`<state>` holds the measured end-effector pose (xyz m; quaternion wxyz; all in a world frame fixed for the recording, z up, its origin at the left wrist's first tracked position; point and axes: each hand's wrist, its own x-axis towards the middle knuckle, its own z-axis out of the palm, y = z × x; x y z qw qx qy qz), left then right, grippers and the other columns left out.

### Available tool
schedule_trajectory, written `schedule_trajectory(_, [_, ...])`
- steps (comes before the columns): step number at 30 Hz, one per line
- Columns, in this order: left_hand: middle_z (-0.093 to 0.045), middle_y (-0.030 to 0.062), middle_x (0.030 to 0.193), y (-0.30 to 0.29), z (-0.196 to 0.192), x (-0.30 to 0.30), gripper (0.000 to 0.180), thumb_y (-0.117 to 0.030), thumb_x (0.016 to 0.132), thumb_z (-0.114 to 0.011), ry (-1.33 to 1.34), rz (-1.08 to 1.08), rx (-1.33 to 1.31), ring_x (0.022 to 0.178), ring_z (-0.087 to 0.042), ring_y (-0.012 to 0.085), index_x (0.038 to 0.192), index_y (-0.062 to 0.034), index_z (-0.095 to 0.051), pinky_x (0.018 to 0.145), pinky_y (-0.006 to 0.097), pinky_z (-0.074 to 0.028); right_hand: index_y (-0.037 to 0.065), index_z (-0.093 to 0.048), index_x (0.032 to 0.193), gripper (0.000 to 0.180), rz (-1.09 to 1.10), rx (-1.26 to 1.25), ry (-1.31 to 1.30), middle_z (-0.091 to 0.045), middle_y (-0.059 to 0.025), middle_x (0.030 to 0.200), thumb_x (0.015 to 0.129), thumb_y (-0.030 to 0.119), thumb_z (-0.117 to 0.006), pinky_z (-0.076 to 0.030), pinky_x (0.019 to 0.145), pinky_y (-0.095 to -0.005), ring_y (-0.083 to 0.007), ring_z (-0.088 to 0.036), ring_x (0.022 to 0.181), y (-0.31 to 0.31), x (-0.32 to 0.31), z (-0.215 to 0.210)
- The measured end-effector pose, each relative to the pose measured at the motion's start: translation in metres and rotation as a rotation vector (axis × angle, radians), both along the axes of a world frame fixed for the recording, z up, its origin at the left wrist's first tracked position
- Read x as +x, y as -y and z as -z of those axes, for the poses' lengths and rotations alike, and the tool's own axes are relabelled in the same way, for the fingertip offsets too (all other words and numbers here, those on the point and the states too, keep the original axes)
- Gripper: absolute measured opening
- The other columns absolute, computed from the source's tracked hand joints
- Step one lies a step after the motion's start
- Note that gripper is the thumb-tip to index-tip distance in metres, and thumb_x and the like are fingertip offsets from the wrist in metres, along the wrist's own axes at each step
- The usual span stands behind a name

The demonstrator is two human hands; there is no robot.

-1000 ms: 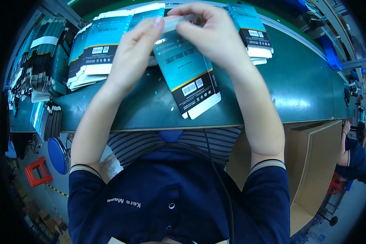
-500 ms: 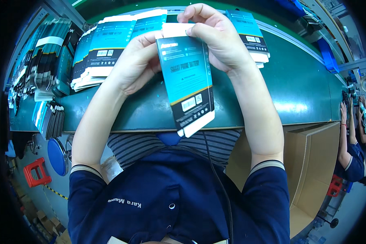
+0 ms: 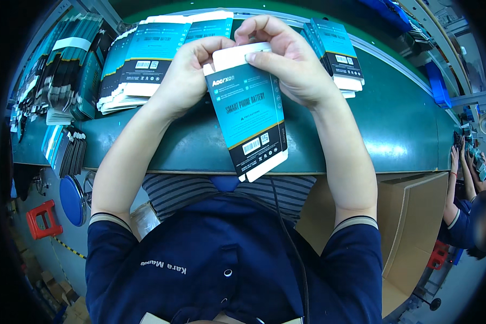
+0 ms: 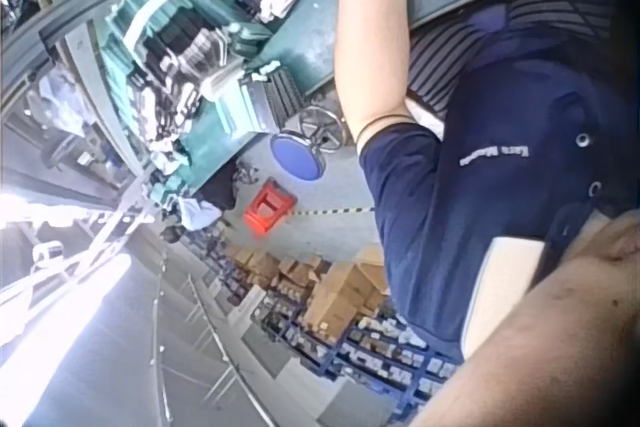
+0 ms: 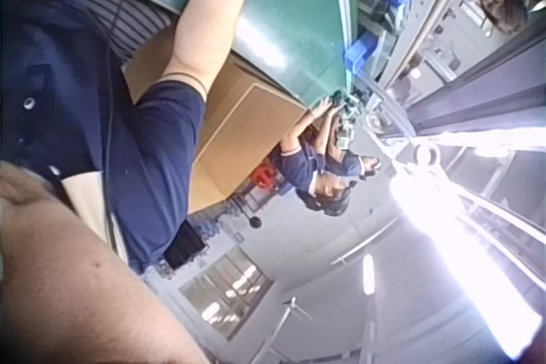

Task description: Assembling cardboard packaging boxes for mobile phone batteries on a factory assembly line.

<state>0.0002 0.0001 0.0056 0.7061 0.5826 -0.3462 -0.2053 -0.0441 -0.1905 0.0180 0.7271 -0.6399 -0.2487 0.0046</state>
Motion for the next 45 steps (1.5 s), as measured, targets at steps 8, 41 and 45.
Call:
schedule_trajectory(8, [-0.062, 0.0007, 0.084, -0.002, 0.004, 0.012, 0.014, -0.009, 0.087, -0.062, 0.197, -0.115, 0.161, 0.076, -0.059, 0.0063, 0.100, -0.0047, -0.062, 0.063, 0.020, -0.046, 0.002, -0.052, 0.120, 0.037, 0.056, 0.125, -0.195, -0.056, -0.0061, 0.107, 0.087, 0.012, -0.065, -0.047, 0.088, -0.0248, -0.0130, -0.055, 0.101, -0.001, -0.003, -0.022])
schedule_trajectory(41, [-0.044, 0.0217, 0.139, -0.032, 0.035, -0.004, 0.060, -0.007, 0.099, -0.043, -0.232, 0.118, -0.356, 0.116, -0.057, 0.0339, 0.150, -0.0265, -0.018, 0.090, 0.047, -0.053, 0.000, -0.061, 0.111, 0.032, 0.501, 0.171, 0.099, -0.065, -0.0100, 0.098, 0.082, 0.007, -0.071, -0.055, 0.075, -0.0262, -0.0130, -0.064, 0.089, -0.008, 0.006, -0.008])
schedule_trajectory(45, [-0.046, 0.0291, 0.133, 0.005, -0.006, -0.019, 0.070, -0.054, 0.098, -0.033, -0.591, 0.410, -0.262, 0.111, -0.058, 0.0410, 0.147, -0.0046, -0.023, 0.087, 0.049, -0.054, -0.001, -0.060, 0.112, 0.033, 0.467, 0.139, -0.032, -0.065, -0.0099, 0.096, 0.082, 0.007, -0.071, -0.054, 0.074, -0.0240, -0.0131, -0.065, 0.087, -0.006, 0.002, -0.007])
